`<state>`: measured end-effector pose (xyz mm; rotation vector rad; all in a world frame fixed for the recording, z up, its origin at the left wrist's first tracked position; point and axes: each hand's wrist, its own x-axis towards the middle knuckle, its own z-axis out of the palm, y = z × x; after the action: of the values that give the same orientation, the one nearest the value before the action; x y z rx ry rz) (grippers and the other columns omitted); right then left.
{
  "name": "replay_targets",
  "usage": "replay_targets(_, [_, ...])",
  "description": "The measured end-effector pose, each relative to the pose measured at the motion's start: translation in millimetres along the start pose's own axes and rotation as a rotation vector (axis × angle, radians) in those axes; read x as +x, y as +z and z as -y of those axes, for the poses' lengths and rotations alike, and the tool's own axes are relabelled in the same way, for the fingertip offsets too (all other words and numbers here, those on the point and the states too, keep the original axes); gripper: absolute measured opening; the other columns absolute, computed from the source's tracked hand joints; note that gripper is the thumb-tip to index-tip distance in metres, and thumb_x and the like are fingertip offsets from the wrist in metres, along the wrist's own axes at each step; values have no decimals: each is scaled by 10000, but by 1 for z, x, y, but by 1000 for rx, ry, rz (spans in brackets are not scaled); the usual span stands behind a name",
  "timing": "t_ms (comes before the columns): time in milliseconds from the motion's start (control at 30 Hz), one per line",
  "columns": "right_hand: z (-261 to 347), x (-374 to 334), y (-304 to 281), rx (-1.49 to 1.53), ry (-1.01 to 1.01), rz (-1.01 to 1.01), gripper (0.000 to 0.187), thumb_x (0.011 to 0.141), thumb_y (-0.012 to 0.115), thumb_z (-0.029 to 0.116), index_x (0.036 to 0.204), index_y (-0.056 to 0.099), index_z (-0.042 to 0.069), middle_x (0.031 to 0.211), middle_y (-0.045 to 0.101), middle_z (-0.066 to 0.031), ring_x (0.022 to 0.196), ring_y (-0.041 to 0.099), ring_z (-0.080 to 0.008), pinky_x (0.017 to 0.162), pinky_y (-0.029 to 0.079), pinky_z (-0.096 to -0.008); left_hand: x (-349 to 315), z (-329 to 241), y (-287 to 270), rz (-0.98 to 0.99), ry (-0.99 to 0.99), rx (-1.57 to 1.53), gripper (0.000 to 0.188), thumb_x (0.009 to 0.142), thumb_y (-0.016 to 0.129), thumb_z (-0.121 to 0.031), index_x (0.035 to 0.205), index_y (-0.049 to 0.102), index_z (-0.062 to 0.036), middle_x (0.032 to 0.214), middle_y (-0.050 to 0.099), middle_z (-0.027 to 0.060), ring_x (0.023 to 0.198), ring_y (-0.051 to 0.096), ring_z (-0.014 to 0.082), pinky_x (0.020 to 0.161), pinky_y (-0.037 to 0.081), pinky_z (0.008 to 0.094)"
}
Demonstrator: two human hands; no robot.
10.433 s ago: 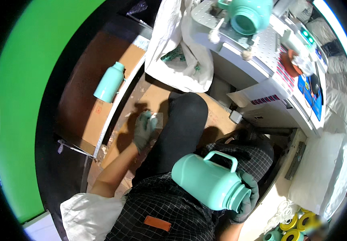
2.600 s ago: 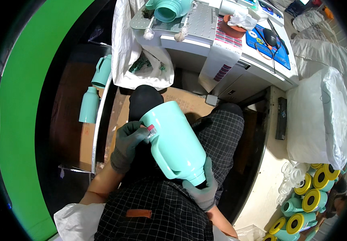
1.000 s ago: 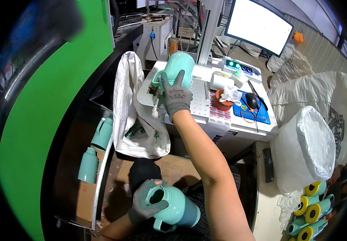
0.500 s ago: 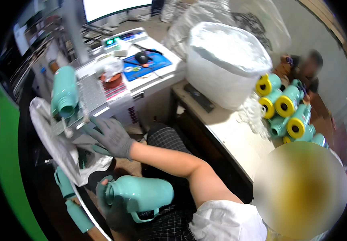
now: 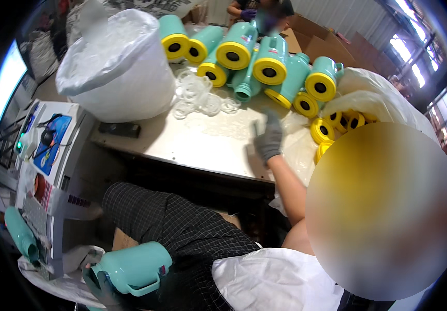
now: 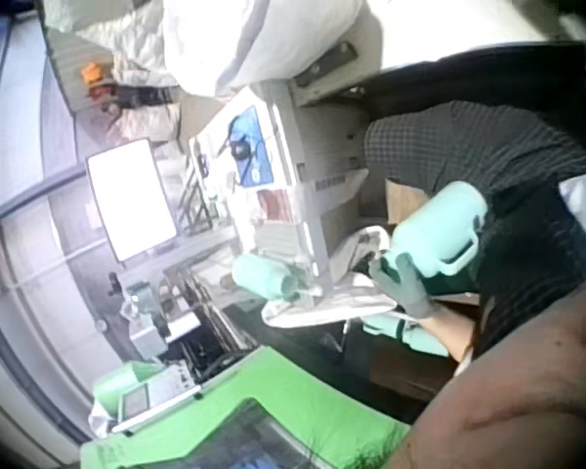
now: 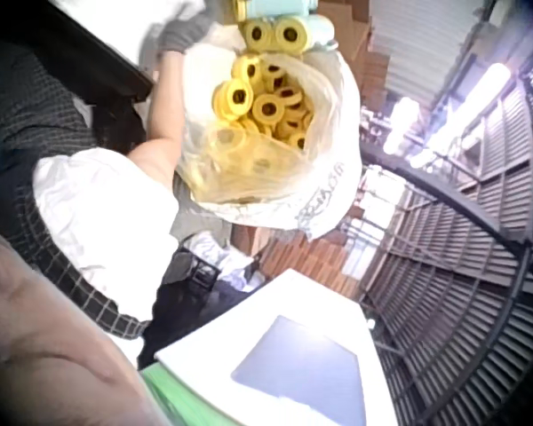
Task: The person assembles teal thermos bottles by inserting a white plastic liner into each bottle, applying a red and white label to the side, and screwing on a yellow lid. The person handles the bottles one at a time and places the completed units on a nearby table.
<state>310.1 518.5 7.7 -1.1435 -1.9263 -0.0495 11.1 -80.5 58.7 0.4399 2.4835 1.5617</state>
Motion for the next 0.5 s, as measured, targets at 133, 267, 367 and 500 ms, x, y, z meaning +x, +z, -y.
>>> replay_targets(133, [-115, -3, -108, -900, 429, 229, 596, 862, 756, 398, 1351, 592, 98, 1300, 607, -166, 1221, 600, -314, 1001, 490, -424, 0, -32, 11, -35, 50, 41, 671, 951, 763, -354, 1420, 503, 50, 1375, 568, 187, 1183, 549, 294, 1026, 456, 416])
replay_targets(267, [-163, -46, -153, -1181, 498, 560, 681, 815, 802, 353, 1419, 561, 148, 1403, 541, -135, 1281, 556, -320, 1023, 473, -465, 3, -6, 12, -31, 747, 618, 512, 1009, 604, -242, 1425, 483, 31, 1416, 519, 192, 1193, 561, 289, 1058, 445, 400])
replay_targets(367, [-131, -34, -156, -1035, 287, 418, 663, 794, 807, 277, 1401, 574, 146, 1350, 570, -150, 1234, 552, -349, 1008, 469, -486, 16, 5, 3, 27, 400, 251, 425, 1060, 519, -213, 1396, 479, 43, 1436, 504, 227, 1188, 577, 312, 1066, 448, 408])
replay_targets(500, [-8, 4, -84, 40, -253, 201, 593, 877, 723, 132, 1439, 555, 45, 1346, 635, -202, 1211, 612, -388, 1040, 484, -465, -2, 14, -13, -193, 241, 183, 486, 1054, 539, -227, 1452, 476, 44, 1468, 485, 192, 1267, 545, 277, 1087, 457, 418])
